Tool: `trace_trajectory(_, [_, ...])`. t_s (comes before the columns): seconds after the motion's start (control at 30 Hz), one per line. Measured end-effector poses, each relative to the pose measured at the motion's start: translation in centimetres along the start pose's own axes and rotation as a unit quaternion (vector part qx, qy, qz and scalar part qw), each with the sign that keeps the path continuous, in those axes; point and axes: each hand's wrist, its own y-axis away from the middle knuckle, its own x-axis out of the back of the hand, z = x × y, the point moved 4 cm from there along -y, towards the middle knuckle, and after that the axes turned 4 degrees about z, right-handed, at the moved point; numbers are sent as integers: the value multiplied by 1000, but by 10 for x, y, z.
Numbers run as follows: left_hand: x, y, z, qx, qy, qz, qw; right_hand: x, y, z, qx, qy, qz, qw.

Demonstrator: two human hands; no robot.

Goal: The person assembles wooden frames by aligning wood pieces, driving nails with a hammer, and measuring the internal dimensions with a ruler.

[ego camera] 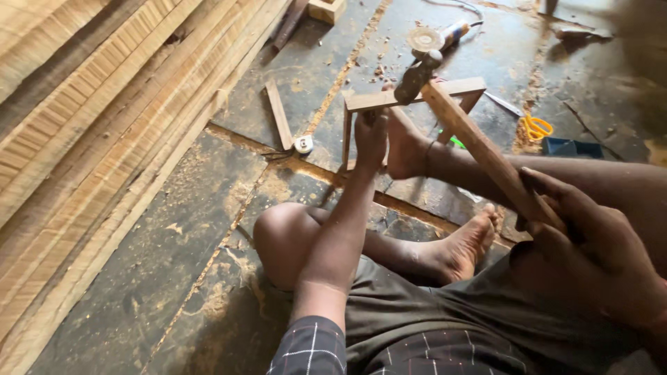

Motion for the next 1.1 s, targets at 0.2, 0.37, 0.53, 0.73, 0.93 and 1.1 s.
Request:
trace_trajectory(0.2, [4, 6, -7, -2, -34, 18, 999, -11, -30, 18, -4, 15, 15, 1000])
trace_trajectory(0.37, [3, 17, 0, 20, 19, 27, 999, -13, -53, 32, 73, 83, 28, 993])
trace_trajectory(0.53, [5, 21, 16, 48, 15, 47, 998, -22, -78, 45, 94, 103, 7, 990])
trace_trajectory(0.73, [0, 33, 20, 18, 4, 69, 997, -27, -99, 66, 35, 111, -41, 992])
trace_trajectory(0.93, [0, 45, 16, 15, -34, 80, 996, -23, -106, 65, 72, 111, -39, 990])
trace_trajectory(1.1, [-2, 48, 19, 40, -14, 93, 995, -19, -106, 65, 45, 106, -37, 993])
